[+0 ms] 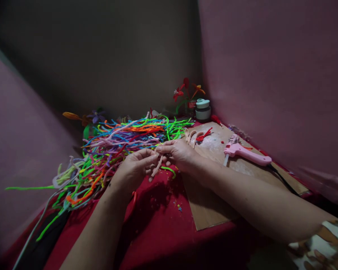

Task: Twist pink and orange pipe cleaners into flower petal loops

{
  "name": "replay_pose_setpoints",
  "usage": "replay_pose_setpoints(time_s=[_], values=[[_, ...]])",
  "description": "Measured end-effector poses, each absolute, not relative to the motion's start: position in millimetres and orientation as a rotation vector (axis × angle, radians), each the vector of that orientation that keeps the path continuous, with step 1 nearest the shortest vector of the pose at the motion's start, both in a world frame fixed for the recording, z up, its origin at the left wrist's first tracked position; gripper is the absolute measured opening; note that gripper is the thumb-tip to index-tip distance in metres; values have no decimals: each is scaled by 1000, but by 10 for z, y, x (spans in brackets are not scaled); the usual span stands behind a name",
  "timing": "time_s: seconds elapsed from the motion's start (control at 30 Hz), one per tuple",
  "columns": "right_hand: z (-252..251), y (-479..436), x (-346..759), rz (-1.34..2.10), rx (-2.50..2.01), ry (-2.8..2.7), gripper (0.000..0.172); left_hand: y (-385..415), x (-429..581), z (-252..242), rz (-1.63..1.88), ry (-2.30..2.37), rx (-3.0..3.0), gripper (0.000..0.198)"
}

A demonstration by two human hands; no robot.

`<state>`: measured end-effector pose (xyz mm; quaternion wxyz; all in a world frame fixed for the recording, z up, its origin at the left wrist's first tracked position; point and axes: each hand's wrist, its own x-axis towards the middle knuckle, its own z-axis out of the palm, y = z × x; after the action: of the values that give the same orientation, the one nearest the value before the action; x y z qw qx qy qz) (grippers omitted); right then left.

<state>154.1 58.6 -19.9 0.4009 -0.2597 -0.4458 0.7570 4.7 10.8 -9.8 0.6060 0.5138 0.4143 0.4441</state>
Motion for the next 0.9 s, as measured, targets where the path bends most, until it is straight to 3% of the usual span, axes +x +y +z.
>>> replay_pose_setpoints(time_s=[0.47,0.7,0.9], values=[[-269,535,1511,1901,-520,-1319,17,101,68,-60,1233,1135,1208,21],[-290,506,1502,1888,-641,-1429,12,95,79,-36,1340,1177,1235,21],[-220,461,1508,1803,-545,-1264,16,100,61,-28,1312,1168,1229,21]])
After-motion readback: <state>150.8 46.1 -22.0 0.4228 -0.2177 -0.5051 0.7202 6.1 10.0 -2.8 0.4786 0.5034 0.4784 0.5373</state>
